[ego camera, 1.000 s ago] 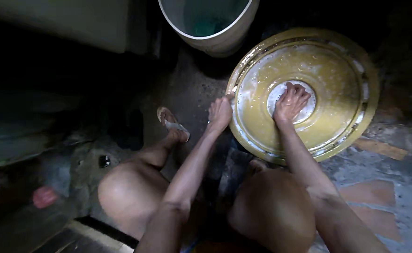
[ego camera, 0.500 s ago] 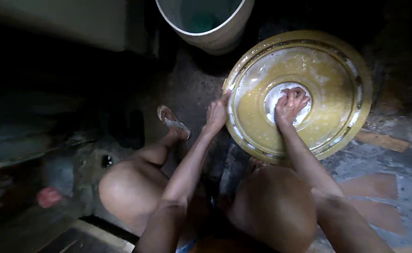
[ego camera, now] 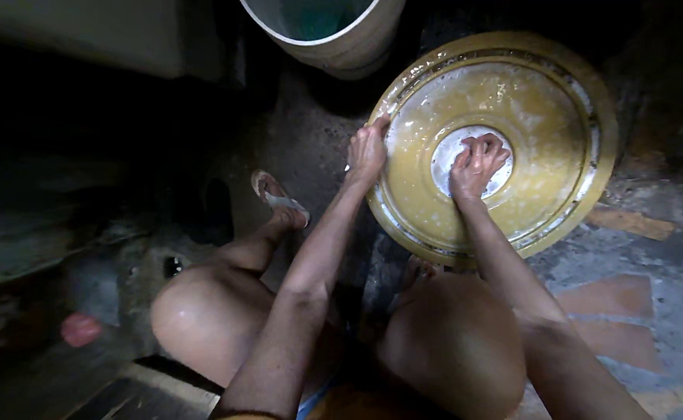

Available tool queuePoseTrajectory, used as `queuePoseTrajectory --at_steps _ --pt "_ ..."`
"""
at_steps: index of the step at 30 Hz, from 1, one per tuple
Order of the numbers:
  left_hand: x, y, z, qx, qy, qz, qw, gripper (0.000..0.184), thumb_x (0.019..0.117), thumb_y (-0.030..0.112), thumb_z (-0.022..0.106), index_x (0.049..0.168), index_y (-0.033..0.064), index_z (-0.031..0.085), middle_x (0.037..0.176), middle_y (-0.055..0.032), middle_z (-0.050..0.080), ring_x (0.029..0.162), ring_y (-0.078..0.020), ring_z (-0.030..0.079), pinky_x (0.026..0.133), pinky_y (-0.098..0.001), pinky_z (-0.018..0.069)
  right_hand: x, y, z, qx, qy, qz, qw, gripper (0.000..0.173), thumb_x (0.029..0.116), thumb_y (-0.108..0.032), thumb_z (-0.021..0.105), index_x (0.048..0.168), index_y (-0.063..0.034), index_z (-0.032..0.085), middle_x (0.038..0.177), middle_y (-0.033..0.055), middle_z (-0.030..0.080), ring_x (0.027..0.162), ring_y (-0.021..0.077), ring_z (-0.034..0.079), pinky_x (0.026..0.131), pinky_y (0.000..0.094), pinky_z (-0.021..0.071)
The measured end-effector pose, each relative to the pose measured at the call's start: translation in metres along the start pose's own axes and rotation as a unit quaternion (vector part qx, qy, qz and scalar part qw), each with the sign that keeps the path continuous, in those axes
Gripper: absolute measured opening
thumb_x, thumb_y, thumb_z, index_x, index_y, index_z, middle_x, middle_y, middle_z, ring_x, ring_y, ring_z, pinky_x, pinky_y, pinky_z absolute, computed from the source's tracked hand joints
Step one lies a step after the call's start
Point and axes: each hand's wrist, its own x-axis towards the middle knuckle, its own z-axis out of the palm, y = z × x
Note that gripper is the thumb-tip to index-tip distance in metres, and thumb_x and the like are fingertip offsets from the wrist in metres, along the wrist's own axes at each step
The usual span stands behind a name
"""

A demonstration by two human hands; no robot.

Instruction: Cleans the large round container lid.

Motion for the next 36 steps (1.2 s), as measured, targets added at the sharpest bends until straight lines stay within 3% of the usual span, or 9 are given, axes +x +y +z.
queuePoseTrajectory --at_steps 12,13,14,15,18,23,28,32,36 --pt "-0.017 0.019 -0.005 0.096 0.051 0.053 0.993 0.038 0.1082 0.015 0.044 0.142 0.0165 0.061 0.117 -0.0203 0.071 0.108 -0.0406 0.069 0.089 -0.0549 0.0550 -0.001 -0.006 0.001 0.000 0.017 0.034 0.999 0.029 0.1009 -0.017 0.048 0.112 -0.0111 0.074 0.129 0.0235 0.061 0.117 0.0470 0.054 0.100 0.0578 0.0393" --pt "-0.035 0.030 -0.021 0.124 0.014 0.049 0.991 0.041 0.1096 0.014 0.041 0.147 0.0144 0.056 0.128 -0.0191 0.069 0.117 -0.0381 0.067 0.097 -0.0521 0.0534 -0.003 -0.006 0.000 -0.003 0.025 0.034 0.999 0.028 0.1010 -0.017 0.049 0.112 -0.0112 0.074 0.128 0.0239 0.061 0.115 0.0469 0.054 0.097 0.0569 0.0398" --pt "-0.037 0.056 -0.068 0.137 -0.229 -0.033 0.963 0.053 0.1131 0.014 0.030 0.165 0.0177 0.021 0.161 -0.0141 0.042 0.147 -0.0313 0.043 0.119 -0.0462 0.0362 -0.004 -0.007 0.000 -0.006 0.032 0.033 0.999 0.028 0.1012 -0.016 0.049 0.111 -0.0110 0.074 0.127 0.0240 0.061 0.114 0.0468 0.055 0.096 0.0563 0.0400" --pt "-0.034 0.018 -0.034 0.047 -0.031 0.109 0.992 0.046 0.1091 0.010 0.040 0.155 0.0043 0.045 0.131 -0.0248 0.066 0.117 -0.0384 0.067 0.101 -0.0493 0.0519 -0.001 -0.008 0.001 -0.008 0.037 0.033 0.999 0.027 0.1011 -0.016 0.049 0.111 -0.0110 0.074 0.127 0.0237 0.061 0.114 0.0463 0.054 0.096 0.0557 0.0401" --pt "-0.002 -0.009 -0.033 -0.179 -0.159 0.057 0.969 0.072 0.1062 0.004 0.045 0.167 0.0195 0.008 0.126 -0.0224 0.065 0.102 -0.0301 0.069 0.092 -0.0442 0.0553 -0.003 -0.009 0.000 -0.011 0.030 0.032 0.999 0.028 0.1012 -0.016 0.048 0.111 -0.0105 0.073 0.127 0.0236 0.061 0.113 0.0463 0.054 0.096 0.0557 0.0401" --pt "0.003 -0.031 -0.035 -0.253 -0.094 0.015 0.963 0.038 0.1087 0.012 0.049 0.146 0.0103 0.056 0.095 -0.0098 0.070 0.071 -0.0116 0.067 0.069 -0.0283 0.0586 -0.003 -0.007 0.000 -0.012 0.015 0.047 0.999 0.029 0.1020 -0.017 0.047 0.112 -0.0112 0.073 0.130 0.0229 0.059 0.115 0.0465 0.053 0.097 0.0564 0.0395" --pt "0.001 -0.021 -0.015 -0.020 -0.019 0.070 0.997 0.046 0.1088 0.015 0.045 0.151 0.0305 0.054 0.125 -0.0184 0.071 0.113 -0.0401 0.068 0.096 -0.0591 0.0514 -0.001 -0.007 0.002 -0.017 0.021 0.045 0.999 0.029 0.1022 -0.018 0.047 0.112 -0.0124 0.073 0.128 0.0217 0.060 0.114 0.0457 0.054 0.095 0.0556 0.0397" --pt "-0.001 -0.007 -0.008 0.070 -0.028 0.044 0.996 0.056 0.1054 0.012 0.046 0.156 0.0360 0.046 0.124 -0.0203 0.069 0.109 -0.0434 0.068 0.090 -0.0596 0.0534 -0.003 -0.011 0.003 -0.020 0.038 0.054 0.998 0.029 0.1023 -0.016 0.047 0.112 -0.0129 0.074 0.128 0.0219 0.061 0.113 0.0443 0.055 0.095 0.0535 0.0401" --pt "-0.043 -0.018 -0.029 0.065 -0.053 0.010 0.996 0.039 0.1115 0.022 0.042 0.147 0.0230 0.057 0.115 -0.0229 0.071 0.103 -0.0468 0.068 0.085 -0.0637 0.0526 0.000 -0.010 0.003 -0.007 0.040 0.059 0.997 0.028 0.1025 -0.017 0.048 0.110 -0.0115 0.074 0.127 0.0228 0.061 0.113 0.0457 0.054 0.095 0.0549 0.0402"
